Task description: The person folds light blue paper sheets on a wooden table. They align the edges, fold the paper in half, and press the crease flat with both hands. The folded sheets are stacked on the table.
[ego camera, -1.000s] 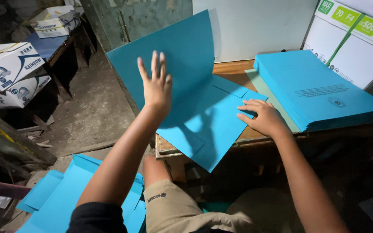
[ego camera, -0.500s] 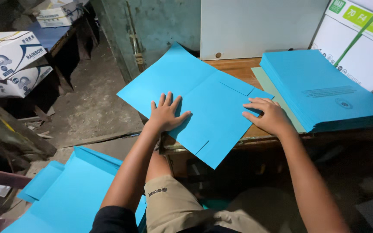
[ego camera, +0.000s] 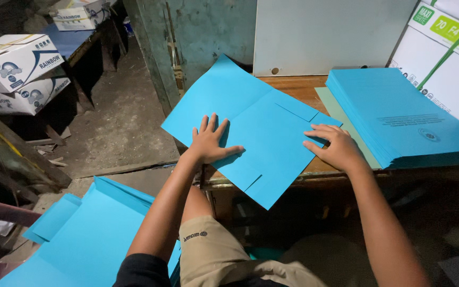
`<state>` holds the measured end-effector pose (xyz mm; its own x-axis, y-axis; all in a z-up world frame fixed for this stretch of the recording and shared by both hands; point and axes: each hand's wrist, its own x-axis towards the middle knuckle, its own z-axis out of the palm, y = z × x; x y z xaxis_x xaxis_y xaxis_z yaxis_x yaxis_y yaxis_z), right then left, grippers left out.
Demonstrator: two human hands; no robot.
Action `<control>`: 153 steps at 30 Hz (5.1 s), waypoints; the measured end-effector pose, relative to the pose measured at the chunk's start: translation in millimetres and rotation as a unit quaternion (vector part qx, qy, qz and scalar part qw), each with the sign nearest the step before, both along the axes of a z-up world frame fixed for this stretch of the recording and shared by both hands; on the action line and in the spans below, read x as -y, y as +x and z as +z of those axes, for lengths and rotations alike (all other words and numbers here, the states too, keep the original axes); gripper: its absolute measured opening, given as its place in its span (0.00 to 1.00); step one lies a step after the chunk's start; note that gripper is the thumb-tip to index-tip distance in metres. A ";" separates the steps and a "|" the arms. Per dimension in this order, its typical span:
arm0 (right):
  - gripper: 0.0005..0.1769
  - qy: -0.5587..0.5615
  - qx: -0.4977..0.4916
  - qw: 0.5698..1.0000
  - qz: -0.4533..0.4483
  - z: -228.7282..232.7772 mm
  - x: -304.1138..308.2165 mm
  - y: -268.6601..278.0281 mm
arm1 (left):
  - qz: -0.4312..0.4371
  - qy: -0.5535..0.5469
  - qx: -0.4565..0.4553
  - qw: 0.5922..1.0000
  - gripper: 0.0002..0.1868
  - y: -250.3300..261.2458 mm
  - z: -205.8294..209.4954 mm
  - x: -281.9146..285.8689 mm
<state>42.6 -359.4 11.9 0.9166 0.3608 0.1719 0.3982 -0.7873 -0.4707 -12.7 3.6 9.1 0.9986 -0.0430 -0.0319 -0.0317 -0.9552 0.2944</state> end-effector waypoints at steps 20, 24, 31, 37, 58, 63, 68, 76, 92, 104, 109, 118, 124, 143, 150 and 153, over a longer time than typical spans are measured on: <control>0.19 0.003 0.021 1.000 0.003 -8.8 1.9 6.9 | -0.118 -0.080 -0.148 0.979 0.62 -78.7 65.8 -20.6; 0.19 0.008 0.028 1.000 0.005 -13.4 4.9 10.5 | -0.141 -0.134 -0.082 0.978 0.60 -80.4 32.3 -29.3; 0.20 0.009 0.019 1.000 0.003 -8.6 1.2 5.1 | -0.147 -0.124 -0.037 0.981 0.56 -85.5 17.9 -30.1; 0.19 0.020 0.029 0.999 0.016 -9.9 1.8 6.2 | -0.114 -0.026 0.000 0.993 0.54 -86.9 10.4 -13.2; 0.12 0.033 0.141 0.988 0.050 -20.2 4.8 8.8 | -0.210 -0.004 0.117 0.971 0.30 -71.2 -14.9 81.5; 0.20 0.122 0.259 0.957 0.051 -57.0 27.2 45.2 | -0.139 0.051 0.029 0.989 0.34 -57.0 -15.5 77.9; 0.24 0.178 0.303 0.935 0.049 -49.3 28.2 36.1 | -0.073 0.083 -0.024 0.994 0.35 -61.1 10.1 62.6; 0.26 0.200 0.337 0.920 -0.012 -53.2 26.8 33.6 | 0.015 0.029 -0.015 0.999 0.36 -35.9 -3.2 18.3; 0.31 0.147 0.067 0.969 -0.189 -19.6 27.6 15.2 | -0.153 0.088 0.017 0.984 0.46 -56.7 13.8 64.5; 0.16 0.044 0.067 0.987 -0.137 -64.3 -21.0 106.7 | -0.108 0.106 0.072 0.986 0.44 -81.3 7.3 95.6; 0.21 -0.124 0.083 0.987 -0.051 -30.8 -22.1 65.0 | -0.243 0.089 0.084 0.962 0.44 -53.5 -17.3 121.7; 0.31 -0.125 -0.032 0.992 0.000 -18.9 -20.6 55.5 | -0.299 0.197 0.108 0.927 0.51 -67.9 -14.6 125.7; 0.31 -0.167 -0.027 0.985 -0.022 -23.9 -33.4 80.4 | -0.304 0.193 0.101 0.927 0.54 -67.9 -12.4 125.5; 0.31 -0.155 0.076 0.984 0.038 -22.6 -38.2 -17.6 | -0.357 0.195 0.090 0.909 0.72 -56.0 -23.8 111.5; 0.27 -0.094 0.090 0.989 0.072 -36.6 -21.8 -101.4 | -0.354 0.221 0.100 0.903 0.71 -55.6 -26.4 112.2; 0.24 -0.105 0.093 0.988 0.065 -32.7 -19.9 -93.9 | -0.359 0.219 0.099 0.902 0.70 -55.6 -25.8 110.5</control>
